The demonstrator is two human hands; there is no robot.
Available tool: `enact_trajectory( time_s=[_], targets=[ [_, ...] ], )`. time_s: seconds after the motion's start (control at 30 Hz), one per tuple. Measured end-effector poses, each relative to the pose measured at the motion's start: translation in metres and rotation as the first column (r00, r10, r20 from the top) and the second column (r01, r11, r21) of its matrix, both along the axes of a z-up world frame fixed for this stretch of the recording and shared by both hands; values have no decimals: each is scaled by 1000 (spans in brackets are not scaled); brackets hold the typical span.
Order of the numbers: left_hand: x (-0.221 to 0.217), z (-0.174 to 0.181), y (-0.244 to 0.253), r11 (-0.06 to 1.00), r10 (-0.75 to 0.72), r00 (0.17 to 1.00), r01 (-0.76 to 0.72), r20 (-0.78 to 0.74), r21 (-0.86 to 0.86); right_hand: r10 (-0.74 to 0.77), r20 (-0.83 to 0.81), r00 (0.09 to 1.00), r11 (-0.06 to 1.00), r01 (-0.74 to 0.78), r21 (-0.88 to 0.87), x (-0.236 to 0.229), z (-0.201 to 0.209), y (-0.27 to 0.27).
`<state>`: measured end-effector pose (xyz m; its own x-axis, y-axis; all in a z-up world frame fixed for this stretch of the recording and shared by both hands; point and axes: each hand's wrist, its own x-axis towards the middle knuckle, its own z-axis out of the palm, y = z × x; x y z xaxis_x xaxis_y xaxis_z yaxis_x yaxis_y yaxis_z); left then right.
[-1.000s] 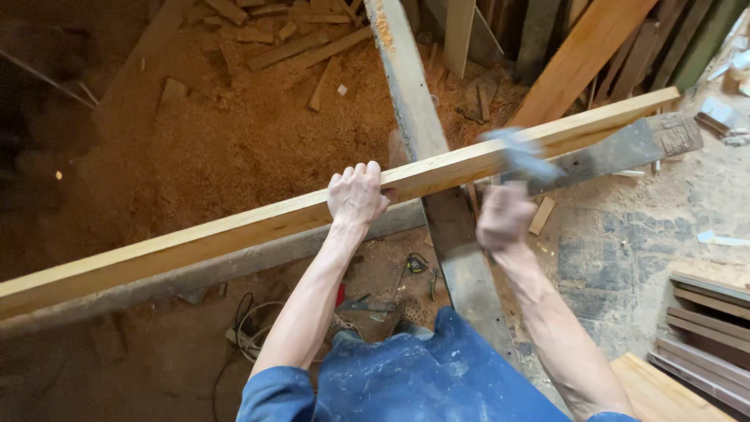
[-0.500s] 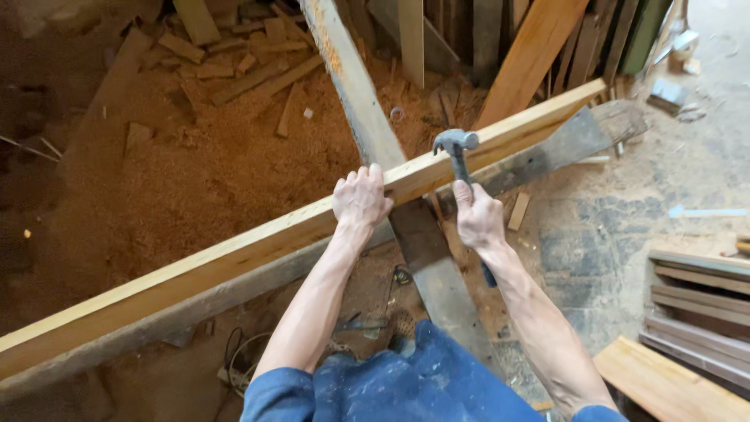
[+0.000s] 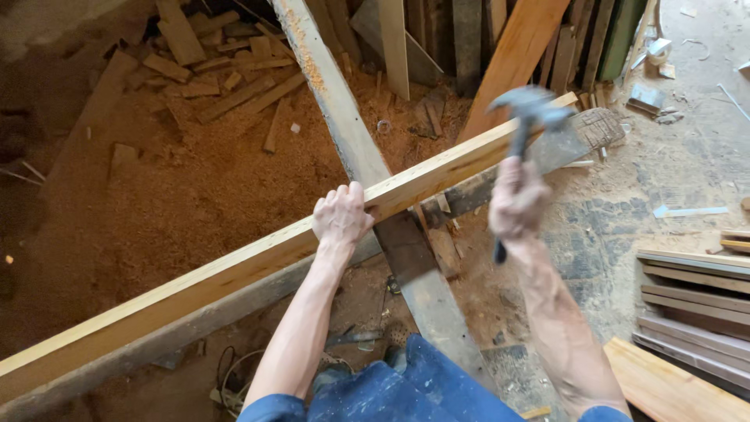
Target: The person hammers a long wooden plank onto a frame, then uses a corded drill to drive screws into the plank. The person repositions the plank and continues fastening it to the frame.
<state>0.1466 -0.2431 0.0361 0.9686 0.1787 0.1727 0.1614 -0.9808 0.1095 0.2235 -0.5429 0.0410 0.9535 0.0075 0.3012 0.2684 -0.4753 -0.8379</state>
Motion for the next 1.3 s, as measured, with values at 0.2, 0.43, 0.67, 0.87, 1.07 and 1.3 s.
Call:
enact_trajectory(
  time_s=[0.2, 0.43, 0.67, 0.87, 1.07, 1.3],
  targets=[
    [-3, 6, -1, 1000, -9, 999, 10, 48, -15, 6, 93, 996, 988, 9, -153, 6, -18, 8],
    [-2, 11, -4, 1000, 25, 1000, -25, 12, -2, -36, 161, 986, 972, -2, 233, 23, 10, -22],
    [-7, 11, -2, 1000, 9, 999, -8, 34, -23, -87, 112, 990, 950, 117, -289, 24, -7, -7],
    [-3, 11, -3, 1000, 26, 1000, -26, 4, 8, -107, 115, 988, 991, 97, 93, 42, 1, -34],
    [-4, 16, -2, 999, 42, 998, -41, -47, 25, -158, 148, 976, 937, 195, -289, 53, -21, -42],
    [-5, 13, -4, 998, 51, 999, -51, -5, 33, -213, 59, 975, 975, 217, -57, 69, -35, -59]
  ],
)
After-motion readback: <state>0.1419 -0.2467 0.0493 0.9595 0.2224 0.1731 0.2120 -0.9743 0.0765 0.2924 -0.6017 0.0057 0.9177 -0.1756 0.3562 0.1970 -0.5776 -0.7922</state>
